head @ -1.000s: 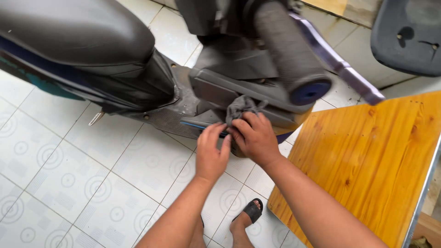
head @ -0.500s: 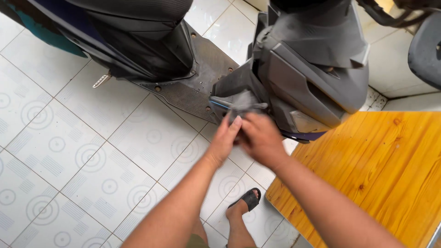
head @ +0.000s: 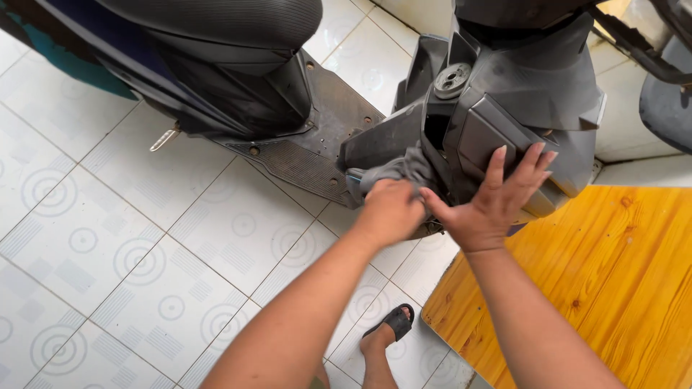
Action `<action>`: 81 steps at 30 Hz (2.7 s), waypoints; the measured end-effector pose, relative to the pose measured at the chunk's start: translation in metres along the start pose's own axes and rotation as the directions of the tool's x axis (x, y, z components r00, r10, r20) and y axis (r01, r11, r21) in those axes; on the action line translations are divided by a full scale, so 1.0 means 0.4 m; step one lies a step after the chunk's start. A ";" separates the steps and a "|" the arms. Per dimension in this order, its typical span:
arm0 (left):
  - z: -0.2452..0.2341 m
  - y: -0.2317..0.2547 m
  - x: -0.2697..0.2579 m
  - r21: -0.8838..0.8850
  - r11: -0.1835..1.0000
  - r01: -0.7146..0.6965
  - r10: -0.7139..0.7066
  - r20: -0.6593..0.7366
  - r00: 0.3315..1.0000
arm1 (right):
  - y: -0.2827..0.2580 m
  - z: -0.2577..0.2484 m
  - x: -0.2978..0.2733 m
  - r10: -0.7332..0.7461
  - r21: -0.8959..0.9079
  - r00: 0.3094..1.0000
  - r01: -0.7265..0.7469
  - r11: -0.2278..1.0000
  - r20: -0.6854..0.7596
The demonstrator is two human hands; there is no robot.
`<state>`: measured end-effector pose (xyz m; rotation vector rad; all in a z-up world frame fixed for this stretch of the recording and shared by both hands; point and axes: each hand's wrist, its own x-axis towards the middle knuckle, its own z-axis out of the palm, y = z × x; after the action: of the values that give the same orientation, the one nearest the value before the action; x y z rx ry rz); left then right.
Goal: Cleaning and wiping down various parts of a motorcycle using a cloth.
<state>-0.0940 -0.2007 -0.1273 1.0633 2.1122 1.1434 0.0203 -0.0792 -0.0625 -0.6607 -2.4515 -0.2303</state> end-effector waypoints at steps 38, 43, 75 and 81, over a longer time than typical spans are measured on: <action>0.357 -0.226 -0.052 -0.941 0.098 0.324 -0.689 0.171 0.704 | 0.065 0.109 -0.085 -0.016 -0.040 0.997 0.013 0.999 -0.077; 0.132 -0.168 0.026 -0.993 -0.088 0.077 -0.845 0.116 0.523 | 0.066 0.108 -0.084 -0.039 -0.030 0.992 0.036 0.999 -0.117; -0.114 -0.026 0.018 0.060 0.998 0.010 -0.010 -0.009 1.000 | 0.019 0.087 -0.042 -0.011 -0.069 0.987 -0.001 0.998 -0.160; -0.300 -0.088 -0.091 -0.290 0.889 0.355 -0.385 -0.054 0.921 | 0.008 0.081 -0.031 0.010 -0.084 0.981 -0.027 0.996 -0.196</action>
<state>-0.1745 -0.2972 -0.0932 0.4510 2.0438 1.2741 0.0148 -0.0717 -0.0961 -0.6643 -2.2570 -0.3772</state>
